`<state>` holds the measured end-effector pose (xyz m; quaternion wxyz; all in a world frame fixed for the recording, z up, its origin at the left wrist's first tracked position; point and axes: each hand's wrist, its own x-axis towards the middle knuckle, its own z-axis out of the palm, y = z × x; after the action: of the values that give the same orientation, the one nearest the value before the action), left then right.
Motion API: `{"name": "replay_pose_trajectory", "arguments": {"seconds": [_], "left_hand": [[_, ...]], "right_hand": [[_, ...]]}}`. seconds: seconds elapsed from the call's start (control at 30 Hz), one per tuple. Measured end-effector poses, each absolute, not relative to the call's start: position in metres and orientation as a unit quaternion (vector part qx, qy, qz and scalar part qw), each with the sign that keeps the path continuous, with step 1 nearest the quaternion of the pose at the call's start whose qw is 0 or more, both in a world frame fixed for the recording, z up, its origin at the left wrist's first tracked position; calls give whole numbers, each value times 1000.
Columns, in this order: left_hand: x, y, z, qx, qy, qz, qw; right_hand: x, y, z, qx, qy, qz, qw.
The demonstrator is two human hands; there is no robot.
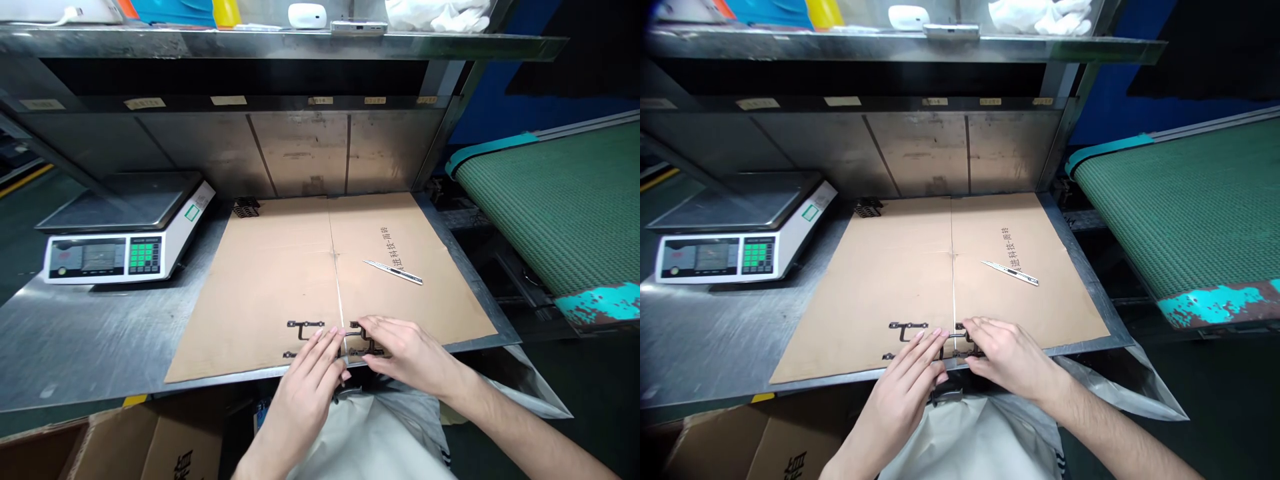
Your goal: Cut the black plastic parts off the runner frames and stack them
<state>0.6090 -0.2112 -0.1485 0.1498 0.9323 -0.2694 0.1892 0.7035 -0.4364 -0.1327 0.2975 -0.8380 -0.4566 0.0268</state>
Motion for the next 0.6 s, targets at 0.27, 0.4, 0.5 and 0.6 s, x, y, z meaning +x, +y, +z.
{"name": "replay_pose_trajectory", "arguments": {"seconds": [0.27, 0.4, 0.5, 0.6], "left_hand": [[616, -218, -159, 947, -253, 164, 112], [617, -196, -159, 955, -220, 150, 134], [620, -171, -157, 955, -206, 164, 138], [624, -150, -153, 955, -196, 195, 103]], "right_hand": [[707, -422, -136, -877, -416, 93, 224], [707, -435, -129, -866, -368, 55, 333], [700, -444, -120, -857, -328, 25, 396], [690, -447, -114, -850, -310, -12, 426]]}}
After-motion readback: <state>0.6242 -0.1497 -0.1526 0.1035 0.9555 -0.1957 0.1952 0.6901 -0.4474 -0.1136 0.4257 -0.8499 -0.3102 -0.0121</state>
